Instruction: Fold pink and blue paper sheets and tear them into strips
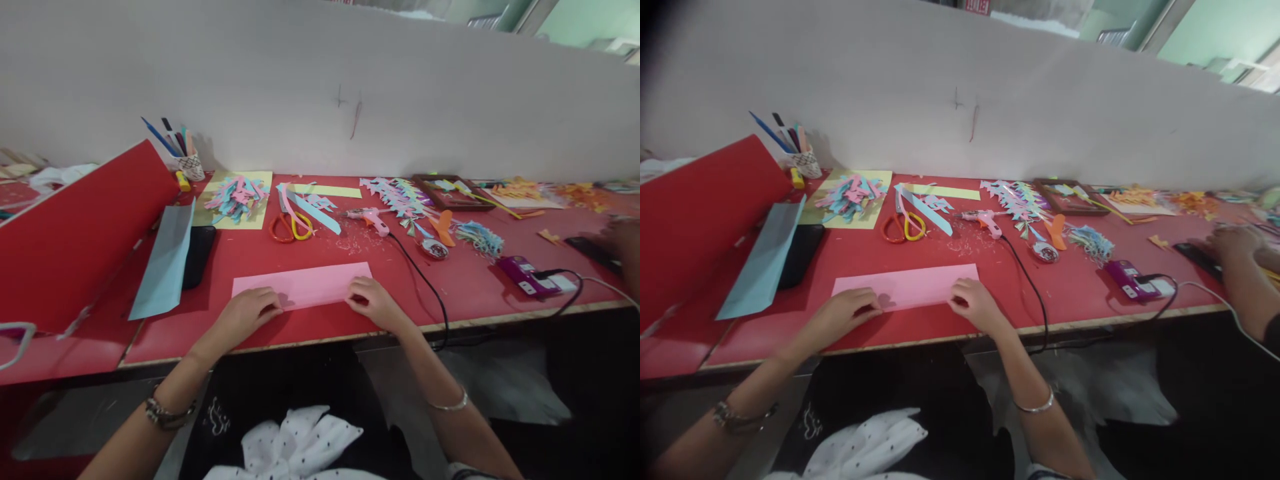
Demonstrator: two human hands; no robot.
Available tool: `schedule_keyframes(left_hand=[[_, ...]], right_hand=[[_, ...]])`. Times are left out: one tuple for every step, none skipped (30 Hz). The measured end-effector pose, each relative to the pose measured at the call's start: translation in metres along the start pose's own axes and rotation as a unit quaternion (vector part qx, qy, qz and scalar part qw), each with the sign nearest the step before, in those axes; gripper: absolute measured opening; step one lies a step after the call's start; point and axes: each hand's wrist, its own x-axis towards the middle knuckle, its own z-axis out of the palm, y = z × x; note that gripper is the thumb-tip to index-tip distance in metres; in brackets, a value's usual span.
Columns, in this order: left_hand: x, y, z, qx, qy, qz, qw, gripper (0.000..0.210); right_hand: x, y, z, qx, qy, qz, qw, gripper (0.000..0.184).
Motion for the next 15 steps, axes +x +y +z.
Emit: schedule_keyframes(left_hand=[[0.001, 0.000, -0.001, -0.008, -0.003, 0.000, 1.000, 0.022], [0.001, 0.000, -0.001, -0.014, -0.006, -0.001, 1.000, 0.023], [0.001, 0.000, -0.002, -0.020, -0.007, -0.003, 1.000, 0.024], [0.001, 0.000, -0.002, -0.026, -0.008, -0.005, 1.000, 0.025], [0.001, 0.000, -0.002, -0.030, -0.008, -0.007, 0.999, 0.026], [0.000, -0.001, -0.002, -0.035, -0.007, -0.010, 0.999, 0.027], [-0.002, -0.003, -0.002, -0.040, -0.004, -0.014, 0.999, 0.028], [-0.004, -0.005, -0.003, -0.047, -0.002, -0.018, 0.999, 0.028], [-0.007, -0.007, -0.003, -0.056, 0.001, -0.022, 0.998, 0.029], [-0.011, -0.010, -0.004, -0.064, 0.007, -0.027, 0.998, 0.030], [-0.015, -0.014, -0.006, -0.072, 0.013, -0.032, 0.997, 0.031], [-0.020, -0.018, -0.007, -0.078, 0.020, -0.039, 0.996, 0.032], [-0.025, -0.021, -0.009, -0.081, 0.027, -0.046, 0.995, 0.033], [-0.030, -0.025, -0.011, -0.082, 0.034, -0.053, 0.995, 0.034], [-0.036, -0.027, -0.013, -0.082, 0.040, -0.059, 0.994, 0.035]], right_hand=[[-0.005, 0.006, -0.006, 0.016, 0.002, 0.003, 1.000, 0.019], [-0.010, 0.011, -0.011, 0.027, 0.006, 0.011, 1.000, 0.019], [-0.015, 0.015, -0.015, 0.033, 0.012, 0.021, 0.999, 0.018], [-0.019, 0.019, -0.019, 0.035, 0.019, 0.034, 0.999, 0.017], [-0.023, 0.022, -0.023, 0.034, 0.025, 0.047, 0.998, 0.017], [-0.027, 0.024, -0.026, 0.032, 0.032, 0.058, 0.997, 0.017], [-0.030, 0.026, -0.028, 0.029, 0.037, 0.069, 0.997, 0.018], [-0.033, 0.028, -0.030, 0.026, 0.042, 0.077, 0.996, 0.018], [-0.035, 0.029, -0.032, 0.023, 0.047, 0.084, 0.995, 0.019], [-0.036, 0.030, -0.033, 0.020, 0.049, 0.088, 0.995, 0.019], [-0.037, 0.031, -0.034, 0.017, 0.051, 0.090, 0.995, 0.020], [-0.038, 0.031, -0.034, 0.012, 0.051, 0.090, 0.995, 0.021], [-0.038, 0.031, -0.034, 0.006, 0.051, 0.089, 0.995, 0.021], [-0.038, 0.031, -0.034, -0.005, 0.051, 0.088, 0.995, 0.021], [-0.038, 0.030, -0.033, -0.022, 0.052, 0.088, 0.995, 0.020]])
